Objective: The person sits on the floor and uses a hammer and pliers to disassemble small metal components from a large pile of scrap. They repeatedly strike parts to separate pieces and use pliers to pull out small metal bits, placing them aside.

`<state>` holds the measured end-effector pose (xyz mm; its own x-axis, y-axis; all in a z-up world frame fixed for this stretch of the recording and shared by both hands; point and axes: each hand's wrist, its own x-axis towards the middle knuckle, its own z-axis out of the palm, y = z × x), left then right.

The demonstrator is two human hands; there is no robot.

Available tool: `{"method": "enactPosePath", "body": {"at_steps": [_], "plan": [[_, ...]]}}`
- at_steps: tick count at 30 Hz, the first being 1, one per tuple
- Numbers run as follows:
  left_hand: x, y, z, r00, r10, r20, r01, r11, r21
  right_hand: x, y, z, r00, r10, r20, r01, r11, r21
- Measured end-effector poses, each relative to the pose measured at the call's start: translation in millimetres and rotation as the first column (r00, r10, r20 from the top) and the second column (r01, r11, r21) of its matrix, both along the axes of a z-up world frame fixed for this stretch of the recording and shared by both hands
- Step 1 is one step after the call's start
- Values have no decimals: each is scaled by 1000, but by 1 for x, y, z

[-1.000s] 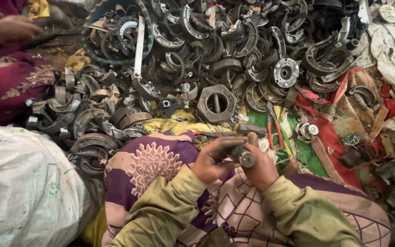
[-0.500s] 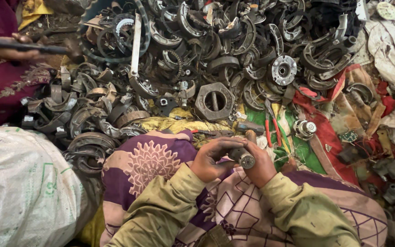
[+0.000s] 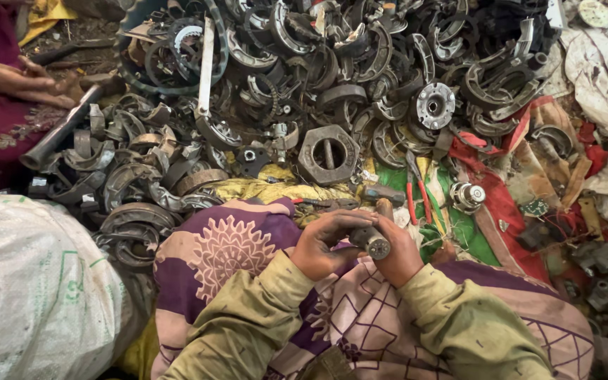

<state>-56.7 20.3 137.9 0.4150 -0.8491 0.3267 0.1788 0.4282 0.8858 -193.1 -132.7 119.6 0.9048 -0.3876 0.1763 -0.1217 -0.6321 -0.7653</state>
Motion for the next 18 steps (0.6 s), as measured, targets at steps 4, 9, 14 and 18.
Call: {"method": "enactPosePath", "body": {"at_steps": [4,9,14,18], "plan": [[0,0,-2,1000,6,23,-5,1000,-10,0,0,-2,1000,-15,15,15,999,-33],[-1,-1,-3,1000,-10,1,10,999,-31,0,0,-4,1000,-4,25,4,1000,-12],[0,-1,5,999,4,40,-3,1000,-23,1,-1,-4,998,19,56,-17,1000,-23],[4,1,3,944,120,307,-149,986,70,-1,-1,-5,999,-41,-30,40,999,-23]]}}
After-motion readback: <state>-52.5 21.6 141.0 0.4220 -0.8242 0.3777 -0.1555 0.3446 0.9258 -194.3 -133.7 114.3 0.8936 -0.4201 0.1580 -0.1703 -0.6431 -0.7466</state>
